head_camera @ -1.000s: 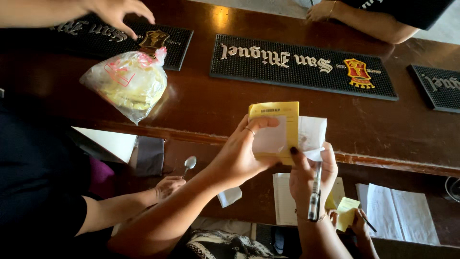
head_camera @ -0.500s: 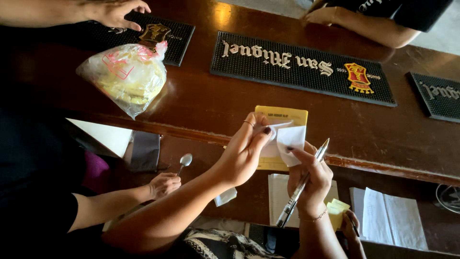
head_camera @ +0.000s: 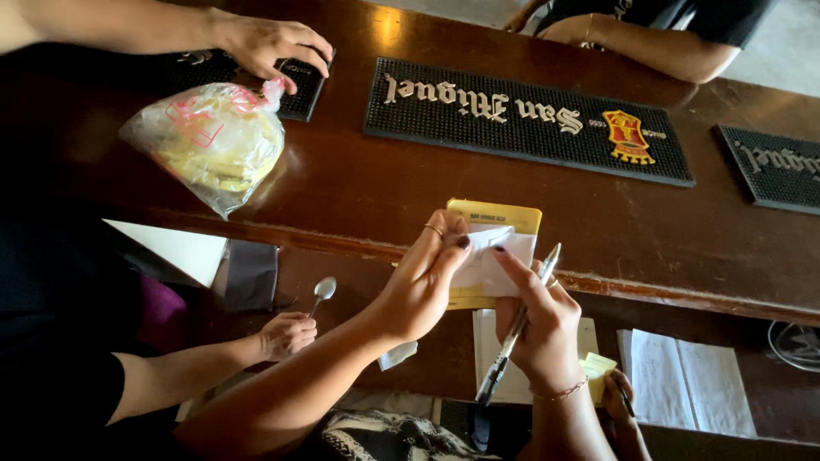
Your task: The person sorts and organizes paper order slips on a counter while using a pen to write on them.
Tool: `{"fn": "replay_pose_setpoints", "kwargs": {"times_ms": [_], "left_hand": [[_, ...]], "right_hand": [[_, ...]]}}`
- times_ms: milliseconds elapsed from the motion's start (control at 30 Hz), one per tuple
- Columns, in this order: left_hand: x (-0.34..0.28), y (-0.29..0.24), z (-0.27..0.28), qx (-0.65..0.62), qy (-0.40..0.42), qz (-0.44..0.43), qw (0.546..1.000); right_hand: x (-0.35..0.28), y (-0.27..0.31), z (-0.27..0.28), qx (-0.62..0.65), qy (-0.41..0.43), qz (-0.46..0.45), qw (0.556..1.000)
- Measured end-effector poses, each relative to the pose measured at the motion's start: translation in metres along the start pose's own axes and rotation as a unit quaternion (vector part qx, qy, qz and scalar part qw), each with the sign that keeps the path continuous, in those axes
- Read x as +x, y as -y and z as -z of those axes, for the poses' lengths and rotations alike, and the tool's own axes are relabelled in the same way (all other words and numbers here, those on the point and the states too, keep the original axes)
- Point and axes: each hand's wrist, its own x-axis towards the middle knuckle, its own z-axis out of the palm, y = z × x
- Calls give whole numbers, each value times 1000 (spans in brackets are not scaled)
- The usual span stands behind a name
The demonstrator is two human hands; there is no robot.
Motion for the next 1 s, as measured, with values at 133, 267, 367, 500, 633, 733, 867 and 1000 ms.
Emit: {"fn": "replay_pose_setpoints", "kwargs": {"times_ms": [133,267,367,500,633,733,867,1000], "left_hand": [[-1,0,3,-50,16,34,998],[0,4,1,-58,12,34,998],[-2,3,0,-94,18,42,995],[-3,-3,-1,-90,14,64,994],[-6,-6,0,-26,31,45,998],[-5,-4,2,-46,23,59,997],[-5,-4,2,-56,43,40,997],[-8,-5,-1,-74,45,59,994]], "right_hand": [[4,4,4,29,13,42,999],[4,7,6,21,29,2,999],[4,10,7,18,27,28,999],[7,12,8,24,47,-5,999],[9,13,9,8,46,44,998],[10,13,9,4,52,38,998],[11,15,10,4,53,34,998],[7,13,8,-3,59,29,998]]}}
